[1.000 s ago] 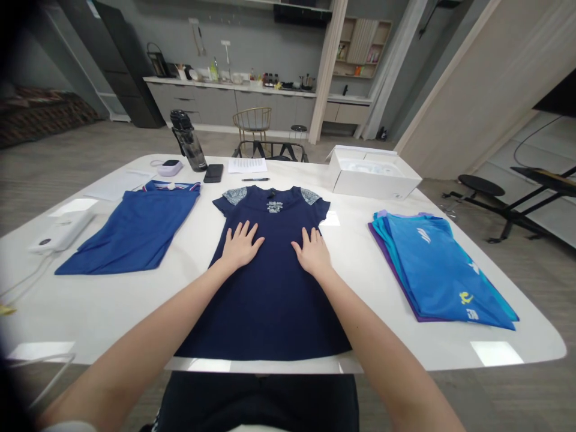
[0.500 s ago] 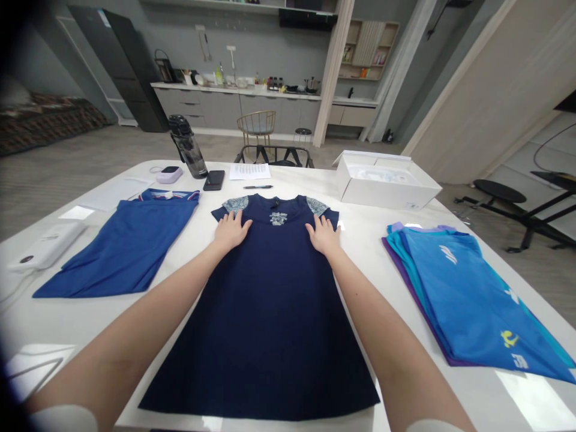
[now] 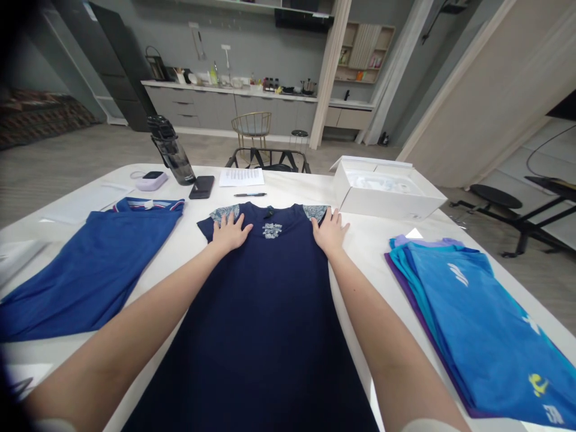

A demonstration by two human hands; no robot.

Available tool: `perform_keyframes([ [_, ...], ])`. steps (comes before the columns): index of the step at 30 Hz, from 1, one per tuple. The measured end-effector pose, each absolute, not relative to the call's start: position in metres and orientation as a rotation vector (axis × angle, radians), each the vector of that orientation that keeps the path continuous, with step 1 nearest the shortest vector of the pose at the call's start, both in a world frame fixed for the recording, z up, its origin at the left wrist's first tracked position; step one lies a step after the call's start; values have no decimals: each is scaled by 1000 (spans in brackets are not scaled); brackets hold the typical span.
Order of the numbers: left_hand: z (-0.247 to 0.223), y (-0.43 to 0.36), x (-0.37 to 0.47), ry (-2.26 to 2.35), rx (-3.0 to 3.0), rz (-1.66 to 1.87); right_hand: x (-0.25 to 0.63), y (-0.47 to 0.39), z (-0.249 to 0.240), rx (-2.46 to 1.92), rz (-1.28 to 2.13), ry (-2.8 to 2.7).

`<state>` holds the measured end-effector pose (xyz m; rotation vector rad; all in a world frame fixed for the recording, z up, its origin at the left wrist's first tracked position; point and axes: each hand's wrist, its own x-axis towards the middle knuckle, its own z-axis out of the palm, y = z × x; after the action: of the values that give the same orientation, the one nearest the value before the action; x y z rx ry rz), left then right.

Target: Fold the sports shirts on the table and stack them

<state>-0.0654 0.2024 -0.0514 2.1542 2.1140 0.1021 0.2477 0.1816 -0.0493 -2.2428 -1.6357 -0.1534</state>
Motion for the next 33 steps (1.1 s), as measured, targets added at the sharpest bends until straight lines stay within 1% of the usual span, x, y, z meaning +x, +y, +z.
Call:
perform_keyframes([
  [3,-50,199,-44,2145,2331,293,246,183,-45,-2207,-251,-1600],
  [6,-46,199,-21,1958,2478,368,242,187,-45,-2084,-259,-1847],
  [9,-49,206,-3,1812,2402,261,235,195,-53,-2044,-82,-2087],
  [12,-57,218,5,1782,2292,196,232,207,-62,-2155,132,-2110],
  [15,-61,226,7,1799,2275,217,236,217,-64,-2187,205,-2098],
  [17,-59,227,9,1838,2277,259,241,219,-60,-2134,190,-2092],
  [20,-50,225,18,1892,2396,507,256,214,-53,-2113,34,-1951],
  [23,-40,229,40,1724,2551,672,278,206,-48,-2241,-104,-1776],
  [26,-33,246,72,1504,2530,596,300,202,-46,-2376,-31,-1720],
  [29,-31,266,103,1344,2488,429,319,201,-48,-2392,66,-1694],
  [33,-38,280,122,1335,2509,303,340,197,-51,-2325,193,-1604],
])
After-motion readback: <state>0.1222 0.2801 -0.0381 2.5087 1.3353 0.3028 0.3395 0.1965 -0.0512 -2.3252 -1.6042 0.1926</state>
